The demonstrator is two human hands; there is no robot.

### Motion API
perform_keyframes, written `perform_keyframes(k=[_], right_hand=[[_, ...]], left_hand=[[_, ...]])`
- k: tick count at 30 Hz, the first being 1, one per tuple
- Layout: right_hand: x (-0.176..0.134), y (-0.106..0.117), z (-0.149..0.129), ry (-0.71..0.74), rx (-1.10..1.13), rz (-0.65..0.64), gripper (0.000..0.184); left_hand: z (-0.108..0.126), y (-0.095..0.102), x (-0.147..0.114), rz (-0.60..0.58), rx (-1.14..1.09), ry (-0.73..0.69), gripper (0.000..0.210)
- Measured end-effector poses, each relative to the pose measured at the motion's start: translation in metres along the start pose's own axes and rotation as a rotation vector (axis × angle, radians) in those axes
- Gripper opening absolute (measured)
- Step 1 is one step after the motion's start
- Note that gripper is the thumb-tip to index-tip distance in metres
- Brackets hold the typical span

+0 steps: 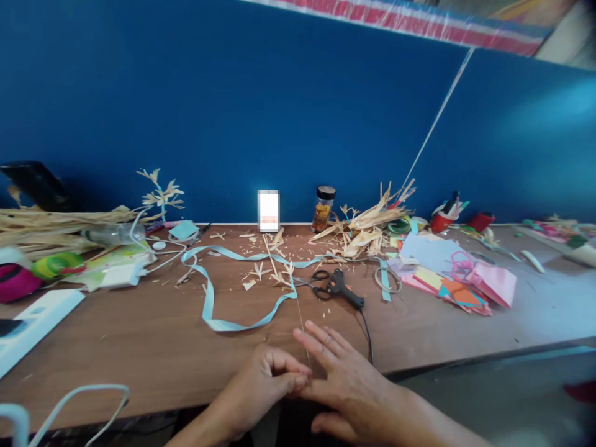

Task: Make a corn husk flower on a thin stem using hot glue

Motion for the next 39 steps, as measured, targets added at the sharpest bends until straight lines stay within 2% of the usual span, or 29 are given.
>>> perform_keyframes(k=[3, 5, 8, 11, 14, 18, 21, 26, 29, 32, 36, 39], right_hand=[[-0.006, 0.009, 0.0, 0.048, 0.037, 0.033, 0.058], [-0.013, 0.017, 0.008, 0.027, 0.046, 0.107, 0.053], [-0.026, 0.029, 0.034, -0.14, 0.035, 0.289, 0.039], [-0.031, 0.032, 0.055, -0.326, 0.065, 0.488, 0.025], [-0.023, 0.027, 0.055, -0.4, 0.102, 0.57, 0.023], [-0.002, 0.016, 0.035, -0.378, 0.104, 0.549, 0.023], [0.011, 0.01, 0.027, -0.417, 0.135, 0.543, 0.024], [0.022, -0.004, 0.033, -0.538, 0.328, 0.509, 0.007], [0.021, -0.008, 0.044, -0.621, 0.404, 0.51, 0.014], [0.011, 0.002, 0.063, -0.711, 0.348, 0.58, 0.016], [-0.014, 0.027, 0.094, -0.822, 0.286, 0.735, 0.021], [-0.031, 0.037, 0.107, -0.919, 0.333, 0.863, 0.027]], left_hand=[[-0.008, 0.018, 0.005, 0.163, -0.167, 0.097, 0.014], [-0.011, 0.032, 0.01, 0.246, -0.285, 0.128, 0.018], [-0.015, 0.041, 0.015, 0.266, -0.395, 0.213, 0.021], [-0.02, 0.038, 0.018, 0.269, -0.471, 0.289, 0.029], [-0.022, 0.028, 0.019, 0.221, -0.536, 0.306, 0.038], [-0.017, 0.012, 0.015, 0.056, -0.647, 0.313, 0.05], [-0.011, 0.005, 0.008, -0.007, -0.683, 0.277, 0.049], [-0.011, 0.0, 0.001, -0.05, -0.68, 0.262, 0.05], [-0.017, 0.0, -0.001, -0.088, -0.651, 0.328, 0.053], [-0.019, 0.004, -0.002, -0.073, -0.651, 0.354, 0.053], [-0.014, 0.009, -0.004, -0.04, -0.646, 0.347, 0.053], [-0.009, 0.011, -0.003, -0.016, -0.642, 0.33, 0.052]])
Point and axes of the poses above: each hand's wrist, its own x-axis towards the middle knuckle, its own y-axis out of the back of the hand, z = x × y, the point moved 6 cm from there along x, towards the middle knuckle, and after that the axes turned 14 degrees about z, right-handed, at the moved point
